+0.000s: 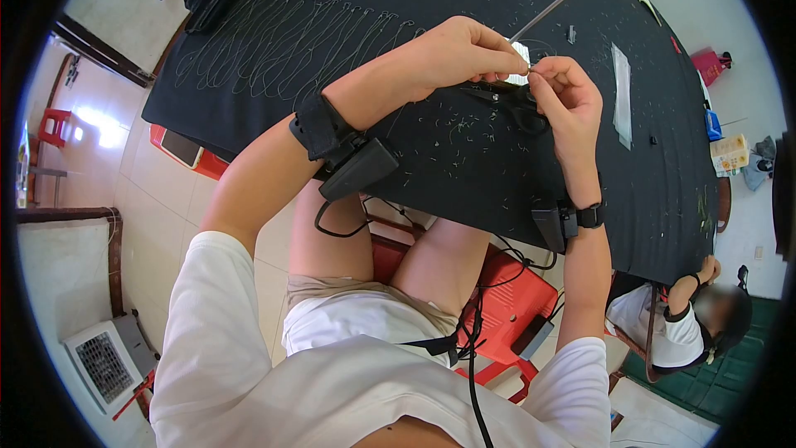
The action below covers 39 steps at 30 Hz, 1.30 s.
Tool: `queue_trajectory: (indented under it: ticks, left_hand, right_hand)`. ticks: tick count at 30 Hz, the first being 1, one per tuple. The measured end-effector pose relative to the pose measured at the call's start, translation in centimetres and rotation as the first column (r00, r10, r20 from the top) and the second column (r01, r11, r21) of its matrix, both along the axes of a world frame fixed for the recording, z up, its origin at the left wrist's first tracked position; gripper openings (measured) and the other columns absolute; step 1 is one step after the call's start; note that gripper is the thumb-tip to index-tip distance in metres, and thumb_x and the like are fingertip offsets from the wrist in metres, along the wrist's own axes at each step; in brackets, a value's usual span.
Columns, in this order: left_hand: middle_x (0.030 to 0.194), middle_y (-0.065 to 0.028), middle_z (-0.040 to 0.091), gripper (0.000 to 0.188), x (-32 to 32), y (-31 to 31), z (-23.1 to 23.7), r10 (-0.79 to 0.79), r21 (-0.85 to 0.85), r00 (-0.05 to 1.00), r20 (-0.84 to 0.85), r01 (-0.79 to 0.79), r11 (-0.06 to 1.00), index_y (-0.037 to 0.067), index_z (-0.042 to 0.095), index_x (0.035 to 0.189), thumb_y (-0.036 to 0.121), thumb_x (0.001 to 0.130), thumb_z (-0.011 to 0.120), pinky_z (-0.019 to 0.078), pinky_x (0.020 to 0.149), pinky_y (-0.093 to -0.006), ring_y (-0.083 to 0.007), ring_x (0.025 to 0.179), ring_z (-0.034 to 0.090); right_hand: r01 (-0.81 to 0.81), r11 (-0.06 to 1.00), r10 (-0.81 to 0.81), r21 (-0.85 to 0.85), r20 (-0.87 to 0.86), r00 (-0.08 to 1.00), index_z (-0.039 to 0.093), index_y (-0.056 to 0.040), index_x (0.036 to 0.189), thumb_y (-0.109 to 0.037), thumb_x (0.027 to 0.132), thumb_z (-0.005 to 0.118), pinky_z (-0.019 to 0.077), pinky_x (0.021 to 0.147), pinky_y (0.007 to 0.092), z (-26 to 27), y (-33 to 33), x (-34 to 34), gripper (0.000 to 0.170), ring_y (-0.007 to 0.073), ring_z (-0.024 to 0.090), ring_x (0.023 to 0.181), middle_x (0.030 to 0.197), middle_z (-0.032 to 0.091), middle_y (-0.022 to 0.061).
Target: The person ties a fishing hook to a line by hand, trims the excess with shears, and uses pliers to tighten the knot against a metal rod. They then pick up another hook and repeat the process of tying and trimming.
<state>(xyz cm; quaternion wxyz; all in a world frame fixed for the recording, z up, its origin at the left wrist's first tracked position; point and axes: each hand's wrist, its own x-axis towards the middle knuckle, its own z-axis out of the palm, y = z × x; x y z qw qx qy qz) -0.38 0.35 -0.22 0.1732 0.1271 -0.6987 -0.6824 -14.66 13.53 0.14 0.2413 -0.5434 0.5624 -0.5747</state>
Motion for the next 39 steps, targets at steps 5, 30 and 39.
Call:
queue_trajectory:
  ticks: [5,30,39]
  left_hand:
    - [0.067,-0.0014,0.053,0.024,0.0,0.0,0.0,-0.005,-0.011,1.000,-0.002,0.005,1.000,0.002,0.067,0.091,0.024,0.081,0.065,0.0355,0.056,-0.0204,-0.0090,0.061,0.045]
    - [0.069,-0.0008,0.057,0.022,-0.1,0.3,-0.1,-0.051,0.078,0.995,0.087,0.044,0.996,0.001,0.068,0.093,0.020,0.081,0.065,0.0370,0.055,-0.0183,-0.0071,0.061,0.046]
    - [0.068,-0.0002,0.054,0.020,-0.1,0.1,-0.3,-0.068,0.155,0.992,0.102,0.052,0.987,0.001,0.068,0.087,0.019,0.080,0.064,0.0360,0.055,-0.0193,-0.0074,0.061,0.045]
  right_hand:
    - [0.003,1.000,-0.003,-0.010,-0.001,1.000,0.060,-0.0023,0.091,-0.005,0.083,0.062,0.0370,0.059,0.0155,0.1,0.0,0.1,0.009,0.0017,0.050,0.066,0.079,0.058,-0.0024]
    - [0.077,0.993,-0.104,-0.090,-0.341,0.935,0.057,-0.0039,0.081,0.003,0.071,0.063,0.0397,0.053,0.0164,0.1,-0.2,0.6,0.014,0.0019,0.047,0.058,0.067,0.053,-0.0032]
    - [0.096,0.988,-0.140,-0.118,-0.453,0.881,0.056,-0.0038,0.079,0.005,0.068,0.063,0.0395,0.050,0.0171,0.5,-0.2,1.0,0.015,0.0032,0.048,0.056,0.067,0.053,-0.0011]
